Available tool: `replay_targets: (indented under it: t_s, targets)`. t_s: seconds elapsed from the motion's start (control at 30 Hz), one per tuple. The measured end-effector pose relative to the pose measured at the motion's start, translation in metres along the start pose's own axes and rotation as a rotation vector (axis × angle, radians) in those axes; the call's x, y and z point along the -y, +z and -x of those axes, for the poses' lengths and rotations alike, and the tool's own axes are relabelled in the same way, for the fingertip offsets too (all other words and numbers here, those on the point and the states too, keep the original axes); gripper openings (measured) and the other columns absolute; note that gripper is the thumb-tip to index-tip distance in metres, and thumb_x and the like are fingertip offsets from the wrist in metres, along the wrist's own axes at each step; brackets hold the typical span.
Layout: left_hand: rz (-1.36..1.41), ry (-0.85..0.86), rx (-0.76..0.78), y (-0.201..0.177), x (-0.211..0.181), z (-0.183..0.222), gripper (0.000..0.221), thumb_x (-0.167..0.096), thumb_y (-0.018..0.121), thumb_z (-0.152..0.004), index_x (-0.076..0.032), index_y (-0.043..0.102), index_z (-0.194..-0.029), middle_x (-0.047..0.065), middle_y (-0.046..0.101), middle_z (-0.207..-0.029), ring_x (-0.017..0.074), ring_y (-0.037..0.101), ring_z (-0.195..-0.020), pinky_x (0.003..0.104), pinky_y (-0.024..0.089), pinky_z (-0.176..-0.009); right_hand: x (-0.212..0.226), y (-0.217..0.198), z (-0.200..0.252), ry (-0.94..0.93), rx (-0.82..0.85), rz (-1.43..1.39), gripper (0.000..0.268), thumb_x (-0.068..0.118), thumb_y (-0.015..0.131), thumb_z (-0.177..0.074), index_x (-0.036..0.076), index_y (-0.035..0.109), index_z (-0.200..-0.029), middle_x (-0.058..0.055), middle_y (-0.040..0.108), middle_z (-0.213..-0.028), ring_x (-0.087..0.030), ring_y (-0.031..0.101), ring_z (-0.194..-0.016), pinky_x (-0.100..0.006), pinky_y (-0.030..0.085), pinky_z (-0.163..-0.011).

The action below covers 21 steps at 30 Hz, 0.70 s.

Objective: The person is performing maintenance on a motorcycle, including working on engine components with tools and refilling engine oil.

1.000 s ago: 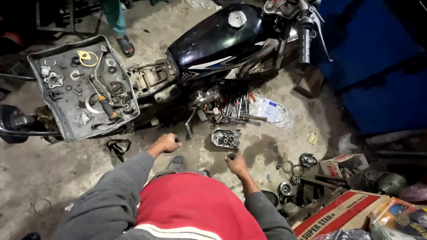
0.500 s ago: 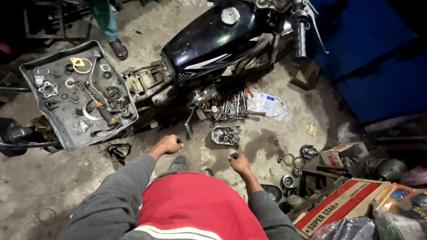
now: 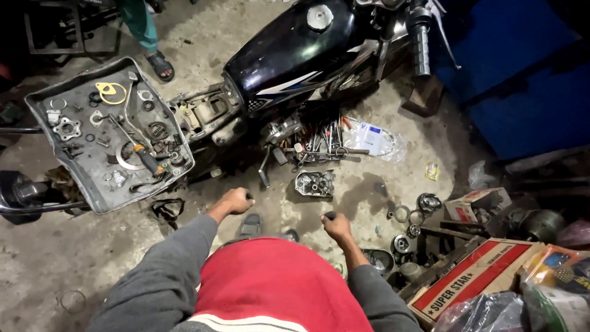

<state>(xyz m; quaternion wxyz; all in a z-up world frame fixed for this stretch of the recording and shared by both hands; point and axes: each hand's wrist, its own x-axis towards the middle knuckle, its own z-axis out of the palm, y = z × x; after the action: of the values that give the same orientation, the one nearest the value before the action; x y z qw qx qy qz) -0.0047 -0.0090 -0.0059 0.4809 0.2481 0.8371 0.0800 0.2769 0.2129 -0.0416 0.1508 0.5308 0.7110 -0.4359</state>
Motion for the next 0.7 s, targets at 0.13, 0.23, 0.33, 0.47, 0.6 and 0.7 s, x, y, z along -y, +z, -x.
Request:
replay_targets:
  t_s: [0.13,0.23,0.33,0.47,0.6,0.7]
  targets:
    - [0.031,0.022,-0.003,0.007,0.009,-0.014,0.038,-0.035,0.064,-0.098,-0.011,0.073,-0.125,0.016,0.074,-0.126,0.0346,0.066,-0.126,0.05,0.052,-0.105,0.008,-0.001,0.006,0.0,0.0,0.013,0.036,0.029,0.069,-0.097,0.005,0.075,-0.124,-0.017,0.079,-0.103,-0.028,0.078,-0.097,-0.043,0.056,-0.089]
    - [0.033,0.024,-0.009,0.011,0.017,-0.027,0.037,-0.034,0.064,-0.098,-0.012,0.073,-0.126,0.015,0.075,-0.125,0.0333,0.067,-0.125,0.049,0.052,-0.104,0.01,0.002,0.005,-0.004,0.008,0.012,0.037,0.03,0.069,-0.096,0.006,0.074,-0.124,-0.017,0.079,-0.106,-0.029,0.077,-0.099,-0.045,0.056,-0.091]
    - [0.053,0.023,-0.01,0.011,0.02,-0.023,0.037,-0.031,0.064,-0.099,-0.01,0.072,-0.128,0.014,0.075,-0.125,0.032,0.068,-0.123,0.048,0.053,-0.103,0.012,0.006,0.003,-0.006,0.006,0.012,0.037,0.029,0.068,-0.096,0.008,0.073,-0.126,-0.017,0.078,-0.113,-0.032,0.074,-0.109,-0.047,0.055,-0.096]
    - [-0.08,0.053,0.043,0.024,0.039,-0.05,0.032,-0.029,0.06,-0.1,-0.007,0.075,-0.118,0.015,0.075,-0.118,0.0289,0.071,-0.118,0.046,0.054,-0.103,0.021,0.009,0.007,-0.027,-0.007,-0.041,0.036,0.023,0.06,-0.103,0.005,0.069,-0.133,-0.018,0.072,-0.128,-0.035,0.066,-0.126,-0.047,0.051,-0.107]
    - [-0.215,0.2,-0.066,0.122,0.087,-0.168,0.047,-0.058,0.069,-0.084,-0.011,0.076,-0.089,0.017,0.076,-0.095,0.0342,0.072,-0.087,0.046,0.053,-0.073,0.003,0.022,-0.009,-0.2,-0.191,-0.018,0.025,0.031,0.064,-0.095,0.013,0.077,-0.108,-0.006,0.079,-0.111,-0.027,0.073,-0.105,-0.041,0.056,-0.091]
    - [-0.121,0.183,-0.019,0.12,0.047,-0.171,0.032,-0.05,0.069,-0.082,-0.029,0.078,-0.103,-0.002,0.08,-0.104,0.0173,0.076,-0.101,0.036,0.056,-0.085,-0.018,0.006,-0.039,-0.298,-0.153,-0.051,0.027,0.036,0.062,-0.093,0.019,0.077,-0.107,-0.003,0.079,-0.108,-0.021,0.073,-0.099,-0.036,0.055,-0.087]
